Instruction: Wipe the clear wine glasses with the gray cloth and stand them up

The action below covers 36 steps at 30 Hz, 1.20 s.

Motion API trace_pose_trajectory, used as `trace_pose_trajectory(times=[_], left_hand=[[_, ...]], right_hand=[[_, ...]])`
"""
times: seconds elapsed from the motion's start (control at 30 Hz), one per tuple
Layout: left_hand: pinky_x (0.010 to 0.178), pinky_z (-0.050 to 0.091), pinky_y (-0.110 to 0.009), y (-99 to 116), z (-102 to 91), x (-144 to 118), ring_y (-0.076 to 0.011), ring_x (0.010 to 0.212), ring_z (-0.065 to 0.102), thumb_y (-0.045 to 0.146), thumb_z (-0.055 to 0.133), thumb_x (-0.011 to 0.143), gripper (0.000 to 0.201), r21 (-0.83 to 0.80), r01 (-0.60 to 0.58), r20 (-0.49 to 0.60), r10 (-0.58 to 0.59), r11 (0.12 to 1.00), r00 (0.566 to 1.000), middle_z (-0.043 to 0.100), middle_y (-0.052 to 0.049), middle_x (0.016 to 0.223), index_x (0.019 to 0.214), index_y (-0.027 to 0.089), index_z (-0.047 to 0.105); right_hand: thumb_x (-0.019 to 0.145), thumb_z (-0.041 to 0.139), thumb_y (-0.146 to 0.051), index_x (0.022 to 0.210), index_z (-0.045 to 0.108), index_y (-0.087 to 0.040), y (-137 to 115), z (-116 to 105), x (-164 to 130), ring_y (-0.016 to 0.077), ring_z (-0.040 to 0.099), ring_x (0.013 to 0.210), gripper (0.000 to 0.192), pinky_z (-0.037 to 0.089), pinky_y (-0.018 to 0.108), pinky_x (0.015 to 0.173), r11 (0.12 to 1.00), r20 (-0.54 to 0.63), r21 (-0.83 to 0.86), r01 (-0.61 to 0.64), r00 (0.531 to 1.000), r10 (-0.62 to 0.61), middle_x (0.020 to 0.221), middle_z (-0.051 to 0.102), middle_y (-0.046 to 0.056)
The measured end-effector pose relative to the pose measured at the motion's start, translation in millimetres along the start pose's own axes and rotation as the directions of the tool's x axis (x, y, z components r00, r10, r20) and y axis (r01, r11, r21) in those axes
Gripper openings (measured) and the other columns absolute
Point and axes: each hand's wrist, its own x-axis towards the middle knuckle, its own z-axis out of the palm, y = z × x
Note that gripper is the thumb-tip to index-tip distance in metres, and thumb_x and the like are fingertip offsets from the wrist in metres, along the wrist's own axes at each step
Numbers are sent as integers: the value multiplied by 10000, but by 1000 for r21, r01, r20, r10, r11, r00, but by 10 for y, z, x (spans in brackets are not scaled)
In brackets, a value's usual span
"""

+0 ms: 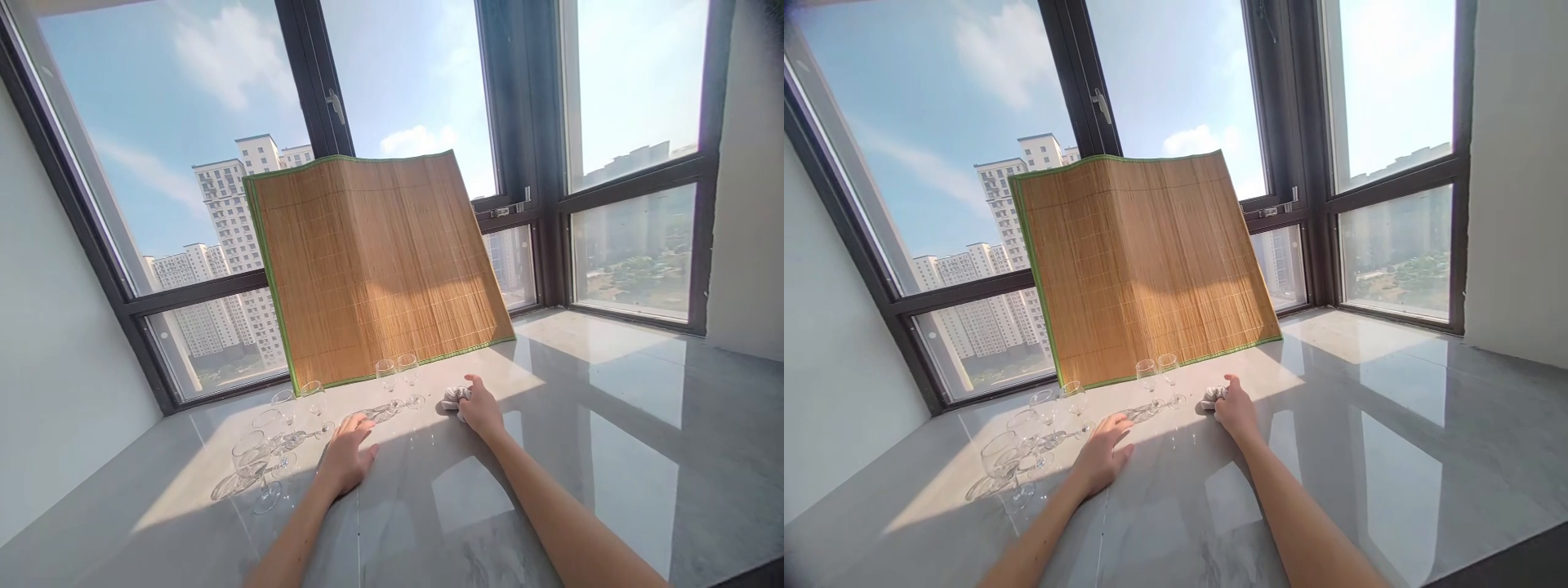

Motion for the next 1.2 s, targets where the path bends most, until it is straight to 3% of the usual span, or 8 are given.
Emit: trace_pose_trajectory(times=[0.17, 0.33, 0.5, 0.63, 0.77, 0.93, 1.07, 1.2], left_hand=[[1098, 317, -405, 185, 169, 311, -269, 1342, 378, 465, 487, 852, 562, -17, -54, 80, 55, 998, 995, 397, -40, 1501, 1390, 303, 478], [1165, 188, -473, 275, 300, 539, -294, 1440, 237, 529, 462, 859, 644, 1, 11, 166, -10, 1000, 986, 252, -41, 1587, 1466, 337, 365], [1178, 150, -484, 289, 320, 575, -294, 1444, 226, 587, 404, 868, 615, 42, 57, 190, -64, 998, 980, 312, -28, 1565, 1429, 336, 432], [1153, 218, -480, 378, 290, 331, -295, 1400, 301, 547, 408, 871, 582, 47, 69, 117, -74, 997, 990, 417, -67, 1499, 1383, 287, 502], [1145, 234, -462, 401, 166, -198, -281, 1335, 374, 525, 438, 860, 526, 46, 17, 52, -20, 999, 998, 486, -48, 1431, 1333, 323, 545], [1133, 255, -431, 122, -32, -728, -265, 1311, 385, 479, 426, 873, 473, 72, 218, -54, -214, 973, 975, 526, -42, 1375, 1288, 314, 581], [1136, 227, -460, -129, -79, -758, -280, 1351, 343, 469, 397, 887, 490, 112, 375, -72, -369, 920, 927, 483, -63, 1432, 1307, 284, 569], [1129, 213, -487, -221, -56, -632, -290, 1388, 297, 483, 371, 898, 528, 143, 522, -78, -517, 841, 853, 433, -86, 1481, 1357, 270, 524]], right_hand=[[739, 472, -123, 1291, 415, -219, -30, -14, -19, 249, 607, 1010, 563, 420, 337, 816, 1000, -7, 7, -11, 1000, 12, 1108, 635, 103], [727, 472, -117, 1283, 424, -230, -5, -2, -6, 257, 613, 983, 570, 429, 359, 816, 1000, -10, 24, -12, 1000, 12, 1021, 653, 92], [710, 469, -121, 1291, 421, -216, 23, 8, 11, 266, 612, 978, 590, 431, 358, 796, 1000, -9, 15, -2, 1000, 2, 1021, 648, 95], [715, 473, -125, 1284, 423, -221, 38, 10, 17, 246, 613, 956, 579, 426, 339, 793, 1000, -5, 25, 3, 1000, -3, 1002, 651, 79], [720, 471, -146, 1282, 423, -220, 68, 18, 32, 249, 615, 920, 569, 427, 336, 758, 1000, -1, -5, 14, 1000, -14, 997, 650, 85], [718, 466, -177, 1279, 425, -216, 119, 53, 71, 242, 618, 896, 563, 429, 337, 763, 999, -2, -17, 40, 999, -40, 1031, 643, 86], [721, 474, -197, 1274, 433, -213, 133, 53, 74, 239, 623, 880, 555, 432, 324, 735, 998, -10, -43, 39, 999, -40, 1071, 640, 96], [720, 499, -215, 1261, 450, -208, 139, 44, 81, 249, 627, 872, 543, 431, 324, 716, 997, -17, -67, 37, 999, -38, 1070, 646, 112]])
